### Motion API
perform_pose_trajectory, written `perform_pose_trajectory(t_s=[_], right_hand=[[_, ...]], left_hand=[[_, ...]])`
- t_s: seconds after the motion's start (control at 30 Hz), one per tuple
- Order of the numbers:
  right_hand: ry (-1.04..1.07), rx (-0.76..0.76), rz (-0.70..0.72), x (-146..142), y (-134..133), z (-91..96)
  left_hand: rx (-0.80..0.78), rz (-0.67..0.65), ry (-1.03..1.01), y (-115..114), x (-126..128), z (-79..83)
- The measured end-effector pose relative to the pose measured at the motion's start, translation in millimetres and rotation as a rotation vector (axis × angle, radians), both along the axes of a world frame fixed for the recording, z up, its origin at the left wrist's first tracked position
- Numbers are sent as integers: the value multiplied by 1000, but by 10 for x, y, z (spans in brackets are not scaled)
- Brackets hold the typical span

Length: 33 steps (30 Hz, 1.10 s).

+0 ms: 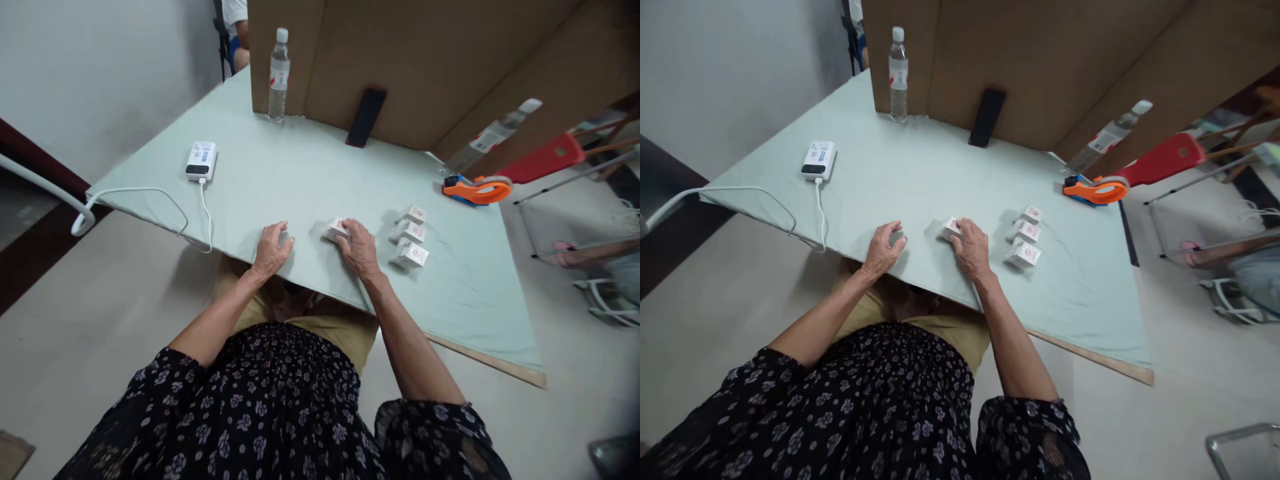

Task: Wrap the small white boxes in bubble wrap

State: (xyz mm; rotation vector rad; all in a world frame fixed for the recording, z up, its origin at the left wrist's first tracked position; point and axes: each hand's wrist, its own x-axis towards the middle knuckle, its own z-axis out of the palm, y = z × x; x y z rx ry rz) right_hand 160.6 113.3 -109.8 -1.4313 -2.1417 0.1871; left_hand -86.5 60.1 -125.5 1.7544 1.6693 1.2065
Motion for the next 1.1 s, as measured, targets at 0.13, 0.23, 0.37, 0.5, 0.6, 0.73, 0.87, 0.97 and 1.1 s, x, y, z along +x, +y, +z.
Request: perform_pose_trajectory(t_s=[0.13,0.23,0.37,0.5,0.6,0.73,0.87,0.97,1.1], right_hand=[[-18,37,-81,2,-148,-78],[52,127,-180,32,-312,-112],[150,202,-247,102,-536,-213],[220,183,-263,137,-729,-316],[251,143,-269,138,-851,-343],[268,144,-279,153,-954,-363],[272,163,-282,181,-985,-413],[278,180,-301,181,-983,-455],[256,219,-311,151,-982,-487]], left_hand=[[-4,-2,7,28,-18,-24],[0,-4,21,44,-31,-49],[20,-3,64,67,-28,-86],[67,16,100,85,-27,-119],[83,13,96,94,-45,-133],[78,3,66,103,-75,-139],[71,-12,46,108,-87,-145],[84,-17,43,108,-78,-157],[128,8,60,102,-44,-177]])
